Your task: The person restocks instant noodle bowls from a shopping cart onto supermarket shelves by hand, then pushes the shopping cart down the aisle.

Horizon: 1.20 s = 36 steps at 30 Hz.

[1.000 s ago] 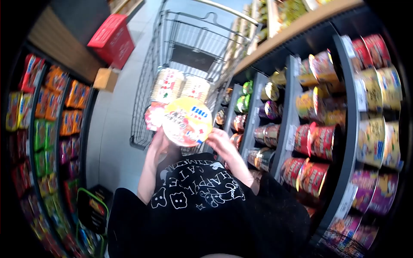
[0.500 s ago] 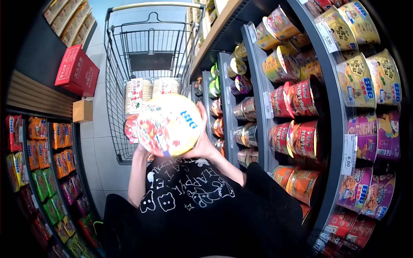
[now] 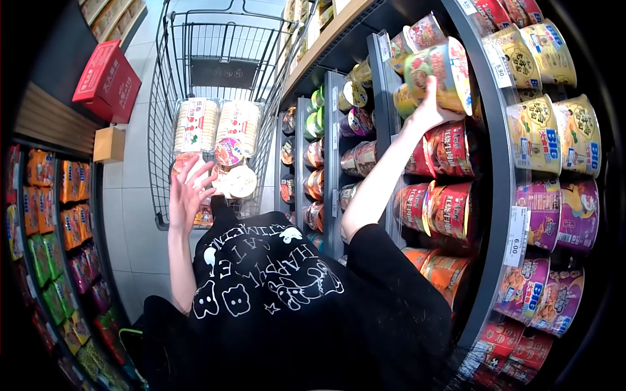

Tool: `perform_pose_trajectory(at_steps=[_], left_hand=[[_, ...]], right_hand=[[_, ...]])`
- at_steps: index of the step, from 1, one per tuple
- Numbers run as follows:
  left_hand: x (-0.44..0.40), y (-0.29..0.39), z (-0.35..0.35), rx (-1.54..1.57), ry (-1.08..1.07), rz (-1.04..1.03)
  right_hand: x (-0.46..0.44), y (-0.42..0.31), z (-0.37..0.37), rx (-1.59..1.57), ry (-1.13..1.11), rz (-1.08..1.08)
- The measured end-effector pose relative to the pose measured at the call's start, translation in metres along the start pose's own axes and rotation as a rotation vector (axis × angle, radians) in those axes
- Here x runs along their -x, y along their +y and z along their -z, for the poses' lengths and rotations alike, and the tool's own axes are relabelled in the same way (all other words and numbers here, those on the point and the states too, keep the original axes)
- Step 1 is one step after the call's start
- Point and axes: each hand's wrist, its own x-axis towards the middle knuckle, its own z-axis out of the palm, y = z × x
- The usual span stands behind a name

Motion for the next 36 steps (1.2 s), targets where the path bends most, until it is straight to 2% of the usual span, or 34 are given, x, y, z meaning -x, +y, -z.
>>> perform_pose_trajectory(at_steps=[2, 4, 7, 10, 12, 18, 21, 30, 36], left_hand=[[0.006, 0.002, 0.004, 0.008, 0.029, -0.006], [0.011, 0.001, 0.006, -0.025, 0.085, -0.041], [0.014, -0.004, 0.011, -0.013, 0.099, -0.052], [0.016, -0.005, 0.011, -0.045, 0.12, -0.05], [0.015, -0.006, 0.008, -0.086, 0.123, -0.027], [0.014, -0.009, 0.005, -0.093, 0.153, -0.019], [0.012, -0.011, 0.004, -0.082, 0.169, -0.022], [0.011, -0.016, 0.01, -0.118, 0.159, 0.004], [0.009, -0.019, 0.01, -0.112, 0.182, -0.007]], right_hand=[[-0.018, 0.003, 0.0, 0.322, 0.043, 0.029], [-0.011, -0.004, 0.004, 0.442, 0.036, 0.296], [0.042, -0.032, 0.024, 0.276, -0.258, 0.577], [0.079, -0.048, 0.034, 0.114, -0.484, 0.698], [0.078, -0.048, 0.032, 0.07, -0.457, 0.662], [-0.004, -0.002, 0.004, 0.226, 0.081, 0.324], [-0.024, 0.024, 0.001, 0.332, 0.221, 0.258], [-0.026, 0.056, -0.005, 0.503, 0.344, 0.218], [-0.021, 0.056, -0.01, 0.687, 0.397, 0.092]])
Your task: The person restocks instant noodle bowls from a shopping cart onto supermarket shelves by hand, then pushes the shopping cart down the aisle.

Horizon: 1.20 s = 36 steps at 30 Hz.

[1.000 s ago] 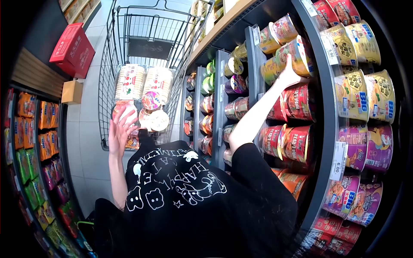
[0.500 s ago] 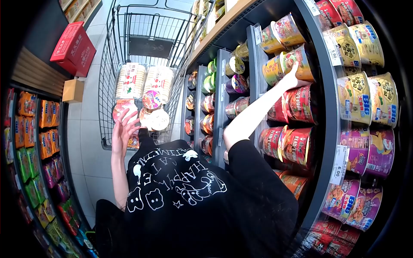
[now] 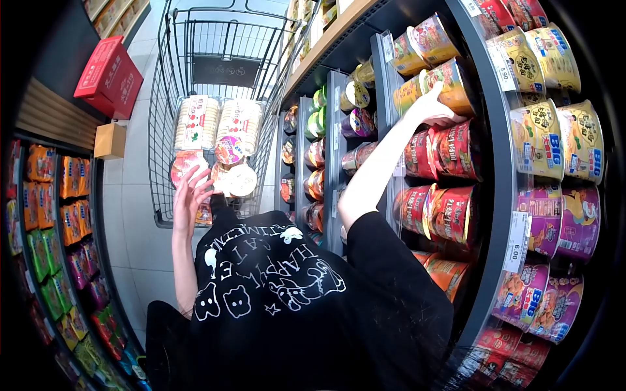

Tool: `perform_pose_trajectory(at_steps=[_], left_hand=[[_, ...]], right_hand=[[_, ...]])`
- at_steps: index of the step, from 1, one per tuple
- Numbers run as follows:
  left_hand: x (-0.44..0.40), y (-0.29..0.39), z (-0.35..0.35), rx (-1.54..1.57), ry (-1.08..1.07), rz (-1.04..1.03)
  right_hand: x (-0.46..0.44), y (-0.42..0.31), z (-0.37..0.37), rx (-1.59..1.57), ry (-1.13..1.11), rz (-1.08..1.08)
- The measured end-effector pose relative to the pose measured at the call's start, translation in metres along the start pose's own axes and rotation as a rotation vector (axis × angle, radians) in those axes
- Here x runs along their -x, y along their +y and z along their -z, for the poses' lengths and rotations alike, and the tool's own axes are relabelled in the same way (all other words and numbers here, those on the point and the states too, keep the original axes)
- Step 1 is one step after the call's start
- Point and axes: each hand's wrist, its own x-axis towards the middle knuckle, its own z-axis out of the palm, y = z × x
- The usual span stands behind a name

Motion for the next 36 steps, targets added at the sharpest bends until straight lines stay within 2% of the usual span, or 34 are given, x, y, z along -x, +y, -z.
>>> perform_pose_trajectory(at_steps=[2, 6, 8, 12, 16, 20, 22, 24, 26, 28, 29, 30, 31, 32, 33, 35, 36], left_hand=[[-0.001, -0.001, -0.001, -0.019, 0.0, 0.004], [-0.006, -0.005, 0.002, -0.02, -0.005, 0.026], [-0.006, -0.004, 0.003, -0.086, 0.0, 0.034], [-0.007, -0.013, 0.021, -0.05, 0.022, 0.035], [-0.006, -0.024, 0.052, -0.138, 0.163, 0.101], [-0.011, -0.067, 0.115, -0.532, 0.349, 0.209], [-0.012, -0.089, 0.14, -0.748, 0.386, 0.178], [-0.018, -0.121, 0.167, -0.925, 0.385, 0.046], [-0.023, -0.143, 0.181, -1.082, 0.313, 0.091], [-0.023, -0.151, 0.175, -0.96, 0.184, 0.305], [-0.025, -0.186, 0.198, -0.996, 0.214, 0.201], [-0.02, -0.158, 0.166, -1.272, 0.236, 0.379], [-0.02, -0.165, 0.168, -1.29, 0.248, 0.372], [-0.02, -0.175, 0.173, -1.307, 0.262, 0.365], [-0.019, -0.174, 0.17, -1.322, 0.263, 0.366], [-0.011, -0.166, 0.159, -1.391, 0.247, 0.338], [-0.008, -0.164, 0.159, -1.409, 0.217, 0.314]], right_hand=[[0.007, -0.017, 0.01, 0.106, -0.143, -0.108], [0.007, -0.011, -0.001, 0.235, -0.043, -0.101], [0.001, 0.001, -0.009, 0.223, -0.051, -0.164], [-0.002, 0.013, -0.017, 0.137, -0.077, -0.139], [-0.004, 0.026, -0.024, 0.131, -0.062, -0.095], [-0.012, 0.046, -0.039, 0.14, -0.086, -0.106], [-0.007, 0.039, -0.031, 0.098, -0.121, -0.098], [0.005, 0.019, -0.013, 0.066, -0.164, -0.077], [0.022, 0.025, -0.019, 0.096, -0.177, 0.007], [0.065, 0.009, 0.011, 0.092, -0.311, 0.12], [0.092, -0.005, 0.039, -0.097, -0.483, 0.202], [0.121, -0.018, 0.069, -0.288, -0.652, 0.285], [0.153, -0.018, 0.089, -0.429, -0.799, 0.243], [0.19, -0.009, 0.104, -0.061, -0.796, 0.538], [0.229, 0.017, 0.108, -0.555, -1.01, 0.311], [0.289, 0.039, 0.139, -0.487, -1.398, 0.408], [0.308, 0.049, 0.151, -0.441, -1.53, 0.639]])
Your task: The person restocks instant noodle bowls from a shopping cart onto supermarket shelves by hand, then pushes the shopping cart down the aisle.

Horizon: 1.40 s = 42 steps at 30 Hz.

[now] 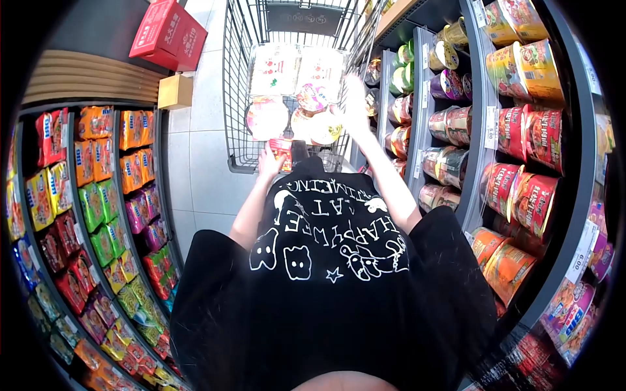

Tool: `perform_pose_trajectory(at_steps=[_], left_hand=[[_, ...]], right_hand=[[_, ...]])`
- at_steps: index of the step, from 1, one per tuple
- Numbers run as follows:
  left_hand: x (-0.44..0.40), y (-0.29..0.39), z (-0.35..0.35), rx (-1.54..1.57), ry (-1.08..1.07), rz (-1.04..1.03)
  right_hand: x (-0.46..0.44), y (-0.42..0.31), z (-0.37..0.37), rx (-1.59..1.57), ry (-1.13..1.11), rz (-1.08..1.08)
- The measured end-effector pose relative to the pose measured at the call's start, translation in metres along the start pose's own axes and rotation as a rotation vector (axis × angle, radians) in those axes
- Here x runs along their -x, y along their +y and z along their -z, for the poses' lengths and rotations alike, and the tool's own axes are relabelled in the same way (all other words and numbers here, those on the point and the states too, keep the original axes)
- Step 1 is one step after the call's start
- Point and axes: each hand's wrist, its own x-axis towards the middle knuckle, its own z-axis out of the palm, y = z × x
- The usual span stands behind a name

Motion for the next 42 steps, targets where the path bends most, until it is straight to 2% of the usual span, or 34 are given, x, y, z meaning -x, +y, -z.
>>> perform_pose_trajectory(at_steps=[1, 2, 3, 5, 6, 8, 11, 14, 15, 16, 19, 24, 25, 26, 28, 29, 30, 32, 35, 38, 40, 42], left_hand=[[0.003, 0.0, 0.001, -0.026, 0.001, -0.04], [0.005, -0.002, 0.002, -0.051, -0.001, -0.08], [0.004, -0.004, 0.006, -0.026, -0.085, -0.08], [0.012, -0.001, 0.011, -0.074, -0.057, -0.13], [0.013, -0.003, 0.011, -0.084, -0.056, -0.156], [0.011, -0.008, 0.014, -0.027, -0.11, -0.174], [0.015, -0.01, 0.023, 0.014, -0.119, -0.197], [0.01, -0.025, 0.023, 0.107, -0.143, -0.21], [0.016, -0.009, 0.04, 0.189, -0.254, -0.118], [0.014, -0.009, 0.039, 0.228, -0.206, -0.19], [0.016, 0.003, 0.05, 0.301, -0.311, -0.145], [0.006, 0.024, 0.04, 0.808, -0.276, -0.208], [0.009, 0.041, 0.054, 0.834, -0.449, -0.068], [0.012, 0.054, 0.062, 0.815, -0.525, 0.016], [0.022, 0.078, 0.074, 0.931, -0.685, -0.022], [0.025, 0.092, 0.082, 0.836, -0.746, -0.036], [0.029, 0.101, 0.085, 0.749, -0.765, -0.072], [0.029, 0.112, 0.088, 0.74, -0.832, -0.049], [0.021, 0.11, 0.067, 1.025, -0.833, -0.106], [0.029, 0.137, 0.077, 1.007, -0.822, -0.136], [0.023, 0.137, 0.07, 1.027, -0.86, 0.045], [0.018, 0.144, 0.069, 1.006, -0.89, 0.05]], right_hand=[[0.006, -0.008, -0.019, -0.246, -0.056, -0.124], [0.018, -0.003, -0.043, -0.247, -0.045, -0.133], [0.029, 0.004, -0.063, -0.069, -0.121, -0.178], [0.047, 0.016, -0.095, 0.229, -0.355, -0.254], [0.051, 0.017, -0.099, 0.281, -0.491, -0.297], [0.056, 0.022, -0.104, 0.311, -0.626, -0.357], [0.058, 0.024, -0.109, 0.32, -0.684, -0.416], [0.058, 0.021, -0.11, 0.308, -0.68, -0.449], [0.06, 0.017, -0.112, 0.3, -0.678, -0.462], [0.061, 0.014, -0.11, 0.287, -0.669, -0.472], [0.067, -0.004, -0.103, 0.227, -0.592, -0.506], [0.074, -0.058, -0.049, -0.009, -0.165, -0.456], [0.076, -0.07, -0.033, -0.078, -0.177, -0.436], [0.076, -0.082, -0.016, -0.147, -0.19, -0.415], [0.077, -0.099, 0.011, -0.164, -0.25, -0.331], [0.076, -0.109, 0.024, -0.142, -0.284, -0.29], [0.077, -0.109, 0.032, -0.133, -0.278, -0.222], [0.076, -0.112, 0.051, -0.229, -0.249, -0.294], [0.075, -0.11, 0.061, -0.273, -0.175, -0.395], [0.071, -0.088, 0.059, -0.188, -0.198, -0.257], [0.058, -0.081, 0.065, -0.217, -0.192, -0.272], [0.046, -0.07, 0.067, -0.257, -0.188, -0.285]])
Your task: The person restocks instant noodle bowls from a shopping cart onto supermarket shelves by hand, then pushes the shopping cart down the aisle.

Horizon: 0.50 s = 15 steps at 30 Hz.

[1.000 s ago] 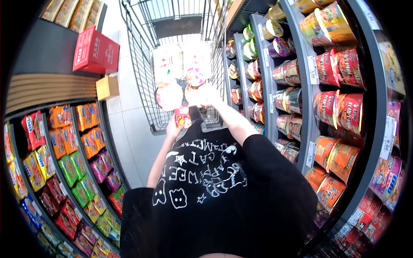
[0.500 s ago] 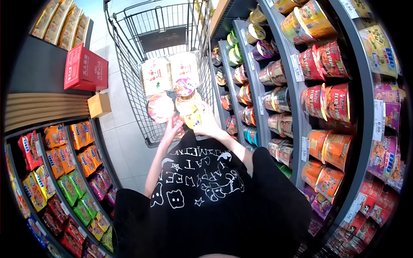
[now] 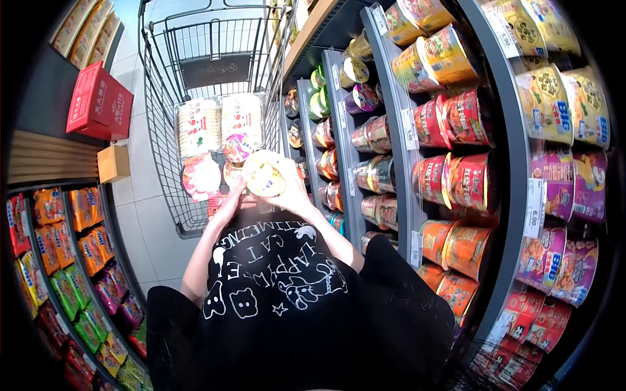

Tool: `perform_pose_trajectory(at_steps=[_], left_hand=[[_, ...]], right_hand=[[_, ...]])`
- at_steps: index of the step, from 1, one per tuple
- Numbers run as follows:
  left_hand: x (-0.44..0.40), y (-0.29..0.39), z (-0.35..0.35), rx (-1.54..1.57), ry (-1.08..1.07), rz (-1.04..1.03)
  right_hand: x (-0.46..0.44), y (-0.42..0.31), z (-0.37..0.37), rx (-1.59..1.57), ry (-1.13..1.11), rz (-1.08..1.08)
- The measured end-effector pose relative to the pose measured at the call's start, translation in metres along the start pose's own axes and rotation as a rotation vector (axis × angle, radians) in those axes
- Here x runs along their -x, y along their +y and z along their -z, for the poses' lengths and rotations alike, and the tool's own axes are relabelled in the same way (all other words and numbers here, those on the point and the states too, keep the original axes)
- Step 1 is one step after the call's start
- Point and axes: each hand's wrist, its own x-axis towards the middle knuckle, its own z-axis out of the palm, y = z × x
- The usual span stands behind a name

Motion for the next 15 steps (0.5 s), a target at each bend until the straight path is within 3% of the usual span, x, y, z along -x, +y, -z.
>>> perform_pose_trajectory(at_steps=[3, 8, 11, 12, 13, 15], left_hand=[[-0.001, 0.016, -0.016, -0.185, 0.006, -0.262], [0.001, 0.014, -0.006, -0.153, 0.203, -0.286], [0.004, 0.011, 0.002, -0.194, 0.278, -0.28], [0.006, 0.01, 0.001, -0.184, 0.29, -0.282], [0.008, 0.01, 0.0, -0.208, 0.325, -0.293], [0.01, 0.008, -0.001, -0.252, 0.393, -0.307]], right_hand=[[-0.033, 0.028, 0.01, -0.116, 0.523, -0.039], [-0.115, 0.095, 0.089, 0.049, 1.099, 0.044], [-0.17, 0.186, 0.145, 0.156, 0.973, 0.166], [-0.173, 0.164, 0.159, 0.331, 0.979, -0.181], [-0.193, 0.228, 0.174, 0.028, 0.984, -0.063], [-0.209, 0.254, 0.185, -0.081, 0.979, -0.131]])
